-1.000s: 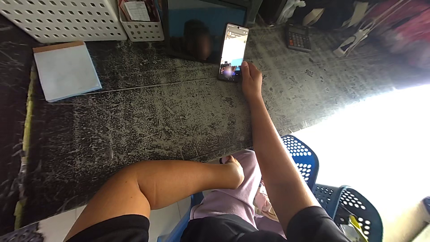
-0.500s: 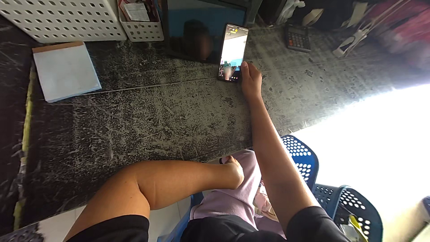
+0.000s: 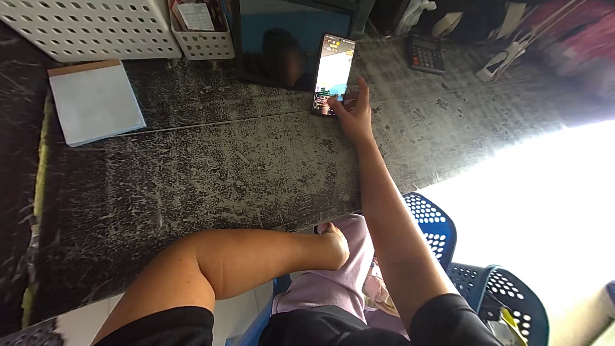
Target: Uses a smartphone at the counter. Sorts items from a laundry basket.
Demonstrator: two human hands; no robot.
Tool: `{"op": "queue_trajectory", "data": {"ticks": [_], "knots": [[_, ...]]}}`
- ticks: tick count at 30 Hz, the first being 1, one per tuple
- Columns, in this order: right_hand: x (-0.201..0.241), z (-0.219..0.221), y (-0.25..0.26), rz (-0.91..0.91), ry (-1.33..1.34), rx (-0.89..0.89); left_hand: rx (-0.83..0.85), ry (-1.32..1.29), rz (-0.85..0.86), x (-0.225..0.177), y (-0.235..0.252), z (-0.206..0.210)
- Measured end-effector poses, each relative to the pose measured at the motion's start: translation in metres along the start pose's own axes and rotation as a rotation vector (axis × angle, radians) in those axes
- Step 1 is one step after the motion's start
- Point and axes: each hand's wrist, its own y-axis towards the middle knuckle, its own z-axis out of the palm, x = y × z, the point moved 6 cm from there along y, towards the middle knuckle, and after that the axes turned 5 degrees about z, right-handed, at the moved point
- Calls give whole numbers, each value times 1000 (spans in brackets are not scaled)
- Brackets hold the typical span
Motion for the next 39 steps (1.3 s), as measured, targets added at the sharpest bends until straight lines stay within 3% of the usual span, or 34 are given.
{"op": "queue_trajectory", "data": {"ticks": [10,17,23,32,39], "knots": [[3,8,1,-36,-227,-23,8,-5,-8,-1,-1,-1],[-4,-3,1,73,70,-52,6,-13,1,0,-1,-1],[-3,-2,2,61,25,-93,14,-6,-7,0,0,0],[3,0,13,267,-36,-224,-5,-15,-10,1,3,1],[0,0,14,246,-10,-240,3,-34,-10,1,3,0]]}}
